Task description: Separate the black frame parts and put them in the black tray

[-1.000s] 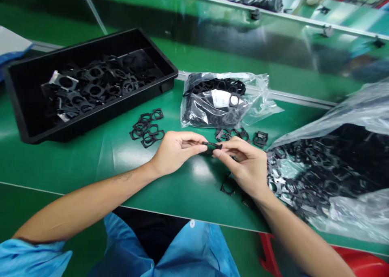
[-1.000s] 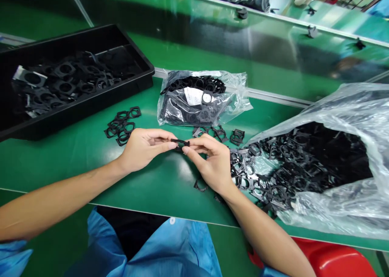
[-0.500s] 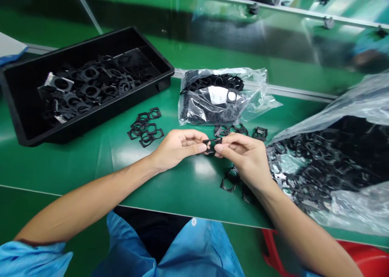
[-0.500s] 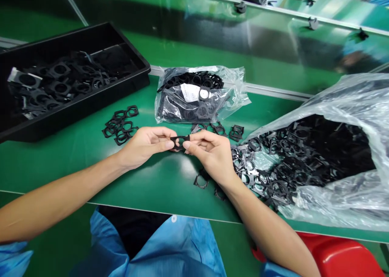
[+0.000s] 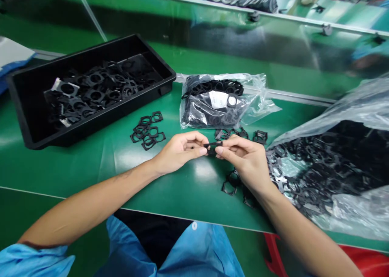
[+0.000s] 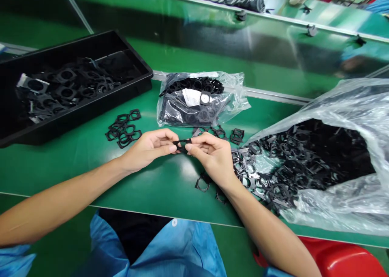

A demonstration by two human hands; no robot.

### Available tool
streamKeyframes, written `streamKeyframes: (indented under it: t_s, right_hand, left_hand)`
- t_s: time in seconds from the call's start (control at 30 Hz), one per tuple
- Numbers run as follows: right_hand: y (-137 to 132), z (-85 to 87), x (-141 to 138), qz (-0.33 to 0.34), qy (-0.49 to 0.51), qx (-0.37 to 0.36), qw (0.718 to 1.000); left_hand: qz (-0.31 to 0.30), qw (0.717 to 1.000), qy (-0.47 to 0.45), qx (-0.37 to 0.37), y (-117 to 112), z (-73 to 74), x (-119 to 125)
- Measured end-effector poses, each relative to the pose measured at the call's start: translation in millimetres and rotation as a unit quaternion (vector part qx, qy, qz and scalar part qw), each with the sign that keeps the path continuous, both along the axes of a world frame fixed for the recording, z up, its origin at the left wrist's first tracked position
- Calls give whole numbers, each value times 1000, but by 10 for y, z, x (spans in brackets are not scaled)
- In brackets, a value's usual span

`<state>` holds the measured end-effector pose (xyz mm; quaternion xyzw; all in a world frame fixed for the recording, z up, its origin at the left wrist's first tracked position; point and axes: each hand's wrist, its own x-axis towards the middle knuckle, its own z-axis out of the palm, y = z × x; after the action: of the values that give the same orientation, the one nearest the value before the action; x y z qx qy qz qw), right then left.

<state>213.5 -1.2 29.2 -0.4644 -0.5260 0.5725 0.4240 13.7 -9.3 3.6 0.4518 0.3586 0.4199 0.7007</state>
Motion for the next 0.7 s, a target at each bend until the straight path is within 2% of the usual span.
streamKeyframes:
  t_s: [0.13, 0.27, 0.47, 0.7]
  right_hand:
    - [-6, -9, -12, -5, -3, 0, 1000]
    - [-16, -21, -22, -1, 0, 3, 1000]
    - [-28, -26, -23, -14, -38, 56, 998]
    - [-34, -19, -25, -15, -30, 42, 999]
  left_hand:
    - [-5, 1000, -20, -4, 0, -26, 2]
    - [29, 999, -21, -23, -10, -50, 21]
    - [65, 996, -36, -42, -27, -61, 52]
    - [41, 999, -19, -30, -5, -18, 12]
